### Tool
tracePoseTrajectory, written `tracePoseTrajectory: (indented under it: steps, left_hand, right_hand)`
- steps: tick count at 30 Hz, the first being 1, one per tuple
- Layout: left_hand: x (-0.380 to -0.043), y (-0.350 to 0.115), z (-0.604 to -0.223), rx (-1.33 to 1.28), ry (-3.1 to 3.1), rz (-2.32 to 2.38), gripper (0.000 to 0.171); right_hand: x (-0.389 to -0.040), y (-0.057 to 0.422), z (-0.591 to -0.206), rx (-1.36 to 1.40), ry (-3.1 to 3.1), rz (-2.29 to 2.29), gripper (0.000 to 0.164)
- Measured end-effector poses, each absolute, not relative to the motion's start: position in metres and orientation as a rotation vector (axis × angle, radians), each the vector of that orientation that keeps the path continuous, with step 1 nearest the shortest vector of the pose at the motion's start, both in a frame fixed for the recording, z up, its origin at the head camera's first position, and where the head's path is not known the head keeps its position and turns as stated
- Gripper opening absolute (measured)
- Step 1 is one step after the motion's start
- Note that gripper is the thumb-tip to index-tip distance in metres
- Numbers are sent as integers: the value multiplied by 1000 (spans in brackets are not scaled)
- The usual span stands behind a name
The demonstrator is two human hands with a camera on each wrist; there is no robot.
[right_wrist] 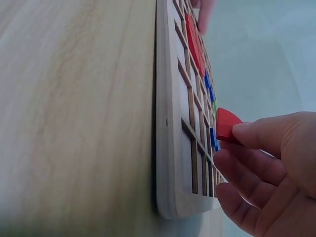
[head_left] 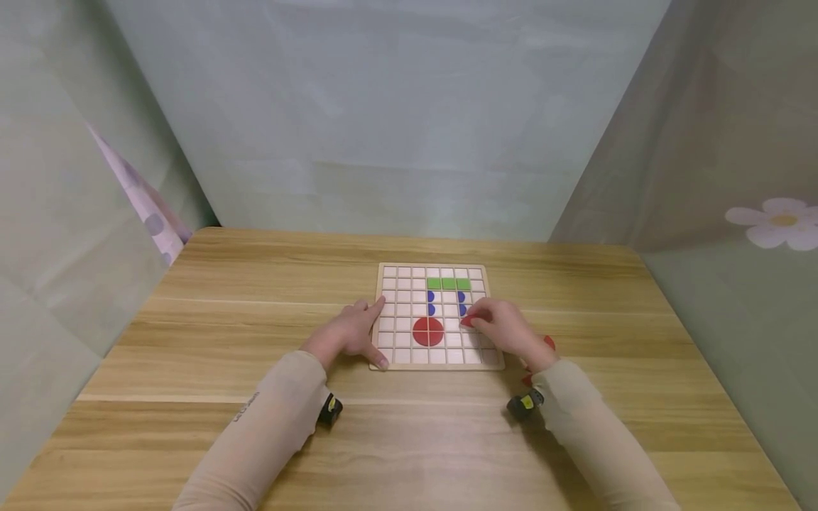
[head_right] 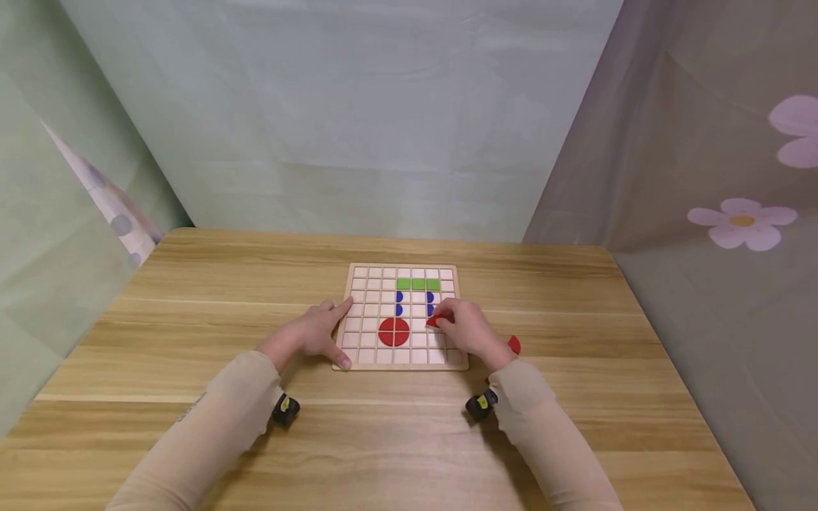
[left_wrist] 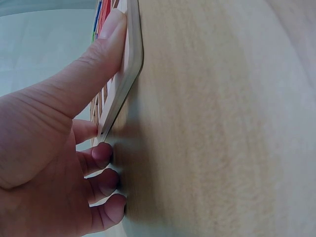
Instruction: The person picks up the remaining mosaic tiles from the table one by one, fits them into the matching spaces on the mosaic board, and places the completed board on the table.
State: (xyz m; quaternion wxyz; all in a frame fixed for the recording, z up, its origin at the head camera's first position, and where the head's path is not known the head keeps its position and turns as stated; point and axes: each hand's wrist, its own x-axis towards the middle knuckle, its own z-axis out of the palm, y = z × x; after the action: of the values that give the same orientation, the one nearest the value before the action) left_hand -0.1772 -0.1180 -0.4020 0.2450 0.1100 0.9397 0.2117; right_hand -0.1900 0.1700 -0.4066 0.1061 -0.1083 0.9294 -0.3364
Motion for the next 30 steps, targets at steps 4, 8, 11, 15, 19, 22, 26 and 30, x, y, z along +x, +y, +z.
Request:
tracePoseTrajectory:
  steps: [4,8,11,15,19,22,26,30]
  left_hand:
    - [-177,-118,-402,302,2568,581,131]
    - [-177,-118,-402,304,2569,584,132]
    - [-177,-118,-402,308,2569,578,131]
    - [-177,-118,-402,311,2568,571,131]
    - [-177,-118,-401,308,2565,571,131]
    - [-177,-118,-401,315,2567,568,131]
    - [-178,-118,-400,325,2570,567,131]
    - [-179,-118,-401,330,2574,579,131]
  right_hand:
    - [-191,168,-406,-346,2743,-978,14]
    - [-191,164,-405,-366,2742,-957,15]
    - [-191,162,-405,-372,2735,-946,14]
    - [-191,160,-404,-399,2733,-941,12]
    - [-191,158,-404,-441,2738,-932,9]
    - [-192,156,-404,-466,2740,-919,8]
    - [-192,155,-404,-489,2743,-912,8]
    - [-194,154,-405,-532,2743,-909,8]
